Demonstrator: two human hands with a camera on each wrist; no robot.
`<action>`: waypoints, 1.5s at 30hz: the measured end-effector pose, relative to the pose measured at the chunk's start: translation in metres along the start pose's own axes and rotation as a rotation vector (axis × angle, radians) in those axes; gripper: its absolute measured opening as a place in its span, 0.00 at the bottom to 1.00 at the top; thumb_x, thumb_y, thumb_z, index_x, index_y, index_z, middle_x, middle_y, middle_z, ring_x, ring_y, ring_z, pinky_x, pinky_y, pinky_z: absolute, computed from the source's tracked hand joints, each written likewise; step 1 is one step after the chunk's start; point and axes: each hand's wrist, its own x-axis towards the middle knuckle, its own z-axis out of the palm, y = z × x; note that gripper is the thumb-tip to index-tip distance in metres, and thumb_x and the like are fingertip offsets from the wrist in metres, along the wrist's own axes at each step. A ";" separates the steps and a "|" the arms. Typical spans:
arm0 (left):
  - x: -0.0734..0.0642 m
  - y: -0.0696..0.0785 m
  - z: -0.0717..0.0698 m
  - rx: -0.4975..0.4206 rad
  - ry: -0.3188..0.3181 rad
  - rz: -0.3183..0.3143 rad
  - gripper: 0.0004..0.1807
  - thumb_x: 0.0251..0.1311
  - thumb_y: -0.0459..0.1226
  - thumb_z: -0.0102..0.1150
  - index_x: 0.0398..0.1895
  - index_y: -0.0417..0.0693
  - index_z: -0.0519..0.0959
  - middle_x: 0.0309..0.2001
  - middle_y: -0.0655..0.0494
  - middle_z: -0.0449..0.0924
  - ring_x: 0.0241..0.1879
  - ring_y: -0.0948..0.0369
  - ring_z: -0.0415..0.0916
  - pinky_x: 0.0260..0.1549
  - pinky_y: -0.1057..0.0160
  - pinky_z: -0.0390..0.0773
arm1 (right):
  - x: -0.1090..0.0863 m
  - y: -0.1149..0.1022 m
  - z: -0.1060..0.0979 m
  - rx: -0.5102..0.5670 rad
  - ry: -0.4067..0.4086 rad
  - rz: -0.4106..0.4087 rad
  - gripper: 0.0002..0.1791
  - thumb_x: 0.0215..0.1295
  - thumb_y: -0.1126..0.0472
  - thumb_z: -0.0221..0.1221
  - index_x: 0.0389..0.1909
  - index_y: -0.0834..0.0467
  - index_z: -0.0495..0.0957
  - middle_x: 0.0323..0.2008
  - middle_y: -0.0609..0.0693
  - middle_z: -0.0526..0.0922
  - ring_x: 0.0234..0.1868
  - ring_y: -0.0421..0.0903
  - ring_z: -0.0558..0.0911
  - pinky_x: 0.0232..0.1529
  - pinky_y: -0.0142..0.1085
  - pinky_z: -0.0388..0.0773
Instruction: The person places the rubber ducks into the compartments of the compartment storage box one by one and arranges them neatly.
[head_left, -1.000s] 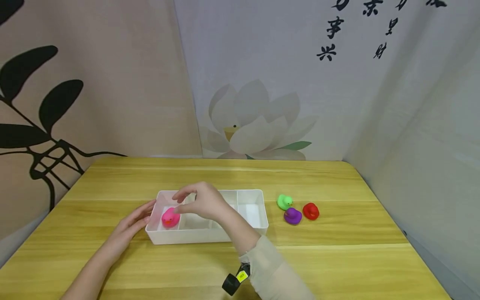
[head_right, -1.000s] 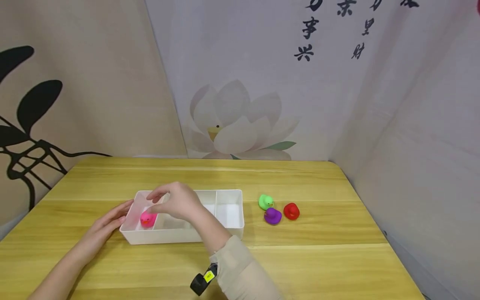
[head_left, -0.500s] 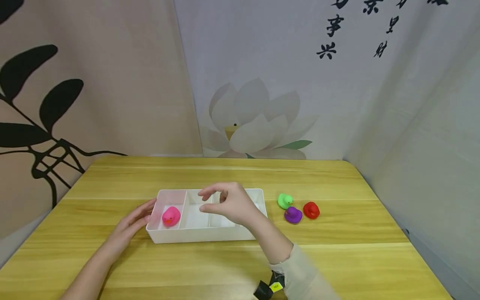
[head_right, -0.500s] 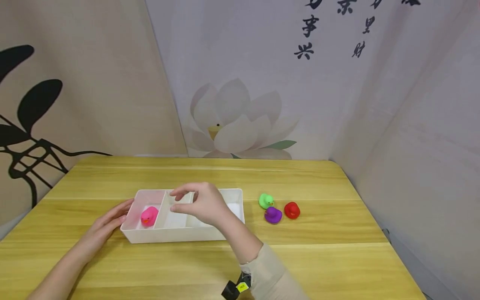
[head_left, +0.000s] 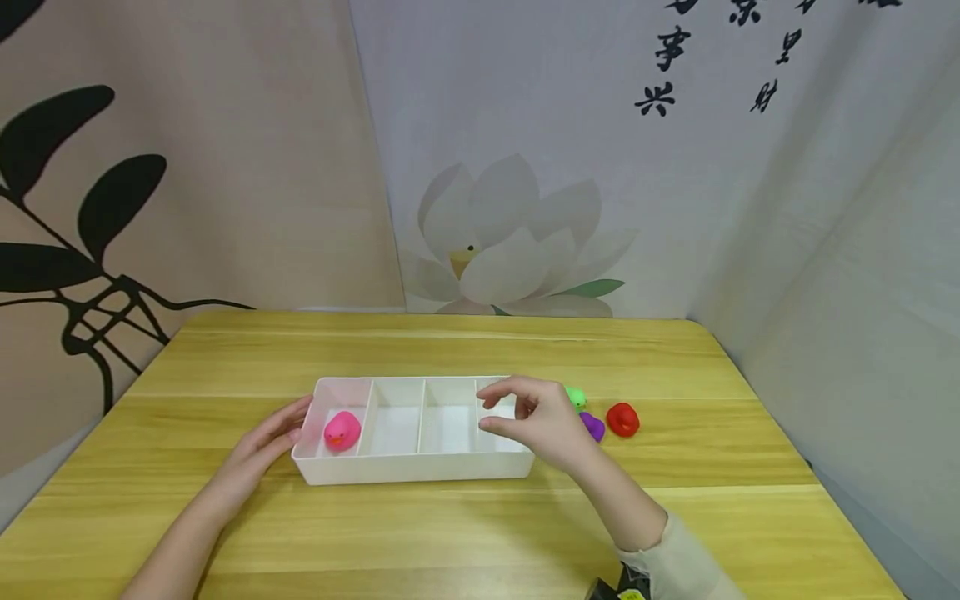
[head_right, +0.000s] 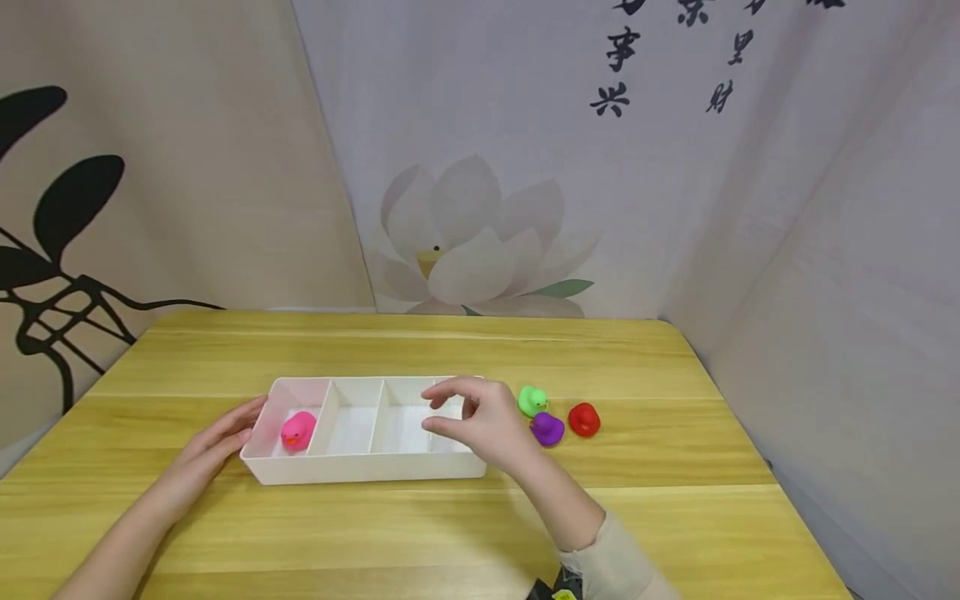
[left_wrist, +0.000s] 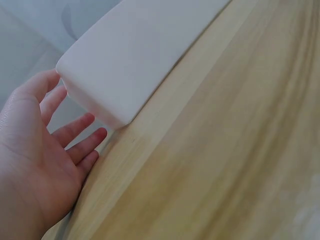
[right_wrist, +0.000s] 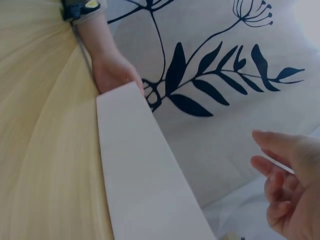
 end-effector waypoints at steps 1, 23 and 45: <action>0.000 0.000 0.000 -0.003 0.000 0.001 0.25 0.74 0.36 0.42 0.72 0.45 0.59 0.66 0.35 0.61 0.57 0.75 0.62 0.50 0.77 0.62 | -0.003 0.002 -0.004 -0.004 0.008 0.001 0.13 0.52 0.59 0.72 0.41 0.48 0.85 0.34 0.42 0.83 0.19 0.43 0.67 0.18 0.30 0.63; 0.000 0.001 0.001 -0.008 -0.004 -0.016 0.25 0.74 0.37 0.42 0.72 0.45 0.59 0.66 0.39 0.63 0.57 0.75 0.64 0.49 0.76 0.63 | -0.074 0.073 -0.080 -0.123 0.195 -0.045 0.16 0.52 0.68 0.70 0.43 0.61 0.83 0.38 0.51 0.81 0.21 0.40 0.68 0.18 0.31 0.66; 0.000 0.003 0.001 -0.003 -0.009 -0.023 0.25 0.74 0.38 0.41 0.72 0.45 0.59 0.67 0.36 0.60 0.57 0.75 0.63 0.49 0.77 0.62 | -0.094 0.140 -0.121 -0.268 0.299 0.138 0.19 0.59 0.61 0.67 0.51 0.58 0.80 0.36 0.57 0.76 0.20 0.41 0.69 0.17 0.32 0.68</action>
